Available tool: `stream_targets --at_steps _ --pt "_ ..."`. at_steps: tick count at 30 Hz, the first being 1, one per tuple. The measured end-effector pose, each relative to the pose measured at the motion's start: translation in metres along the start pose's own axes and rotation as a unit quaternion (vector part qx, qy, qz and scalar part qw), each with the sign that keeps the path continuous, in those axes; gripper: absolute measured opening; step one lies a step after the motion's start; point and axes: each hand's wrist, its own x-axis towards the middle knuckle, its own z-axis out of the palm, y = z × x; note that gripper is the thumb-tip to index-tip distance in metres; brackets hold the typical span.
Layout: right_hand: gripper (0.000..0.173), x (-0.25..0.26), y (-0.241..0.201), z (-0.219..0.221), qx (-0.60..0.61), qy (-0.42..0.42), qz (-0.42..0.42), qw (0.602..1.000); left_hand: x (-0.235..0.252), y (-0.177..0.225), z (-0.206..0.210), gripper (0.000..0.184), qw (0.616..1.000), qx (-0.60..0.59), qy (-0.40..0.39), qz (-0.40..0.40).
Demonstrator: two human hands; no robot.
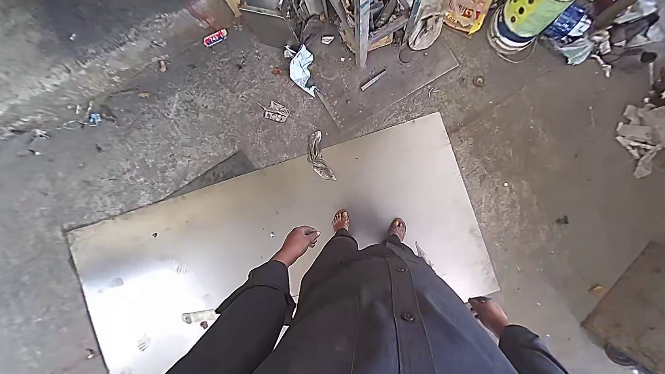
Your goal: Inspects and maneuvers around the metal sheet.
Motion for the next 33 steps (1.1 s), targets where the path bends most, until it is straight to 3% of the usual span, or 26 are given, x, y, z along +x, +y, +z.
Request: stream_targets --at_steps 3,5,8,11,15,19,22,24,27,30,33 --pt "0.044 -0.024 -0.008 0.032 -0.03 -0.091 0.095 0.991 0.004 0.006 -0.034 0.034 0.999 0.018 -0.008 0.026" --pt "0.047 -0.023 -0.023 0.052 -0.054 -0.083 0.076 0.992 0.013 -0.004 -0.058 0.032 0.999 0.021 0.0 0.033" --pt "0.052 -0.02 -0.079 0.073 -0.038 0.024 -0.006 0.999 0.022 -0.038 -0.089 0.033 0.999 0.032 0.002 0.011" --pt "0.049 -0.025 -0.178 0.088 0.06 0.103 -0.077 0.99 0.023 -0.071 -0.118 0.037 0.998 0.057 0.006 -0.04" --pt "0.045 -0.061 -0.295 0.095 0.053 0.087 -0.243 0.965 0.022 -0.095 -0.141 0.04 0.992 0.092 0.007 -0.086" --pt "0.042 -0.106 -0.354 0.096 0.069 0.081 -0.4 0.91 0.014 -0.076 -0.142 0.036 0.991 0.119 0.01 -0.067" --pt "0.04 -0.127 -0.373 0.084 0.095 0.135 -0.472 0.866 0.017 -0.052 -0.135 0.035 0.99 0.14 -0.012 -0.031" --pt "0.037 -0.13 -0.378 0.08 0.125 0.221 -0.526 0.811 0.019 -0.037 -0.127 0.034 0.987 0.158 -0.031 0.002" --pt "0.034 -0.132 -0.376 0.081 0.185 0.292 -0.556 0.756 0.018 -0.014 -0.119 0.033 0.98 0.186 -0.051 0.047" --pt "0.037 -0.122 -0.348 0.091 0.215 0.279 -0.522 0.776 0.023 0.003 -0.115 0.032 0.973 0.207 -0.064 0.074" --pt "0.041 -0.085 -0.285 0.123 0.207 0.265 -0.404 0.851 0.03 0.006 -0.115 0.034 0.969 0.227 -0.066 0.069"
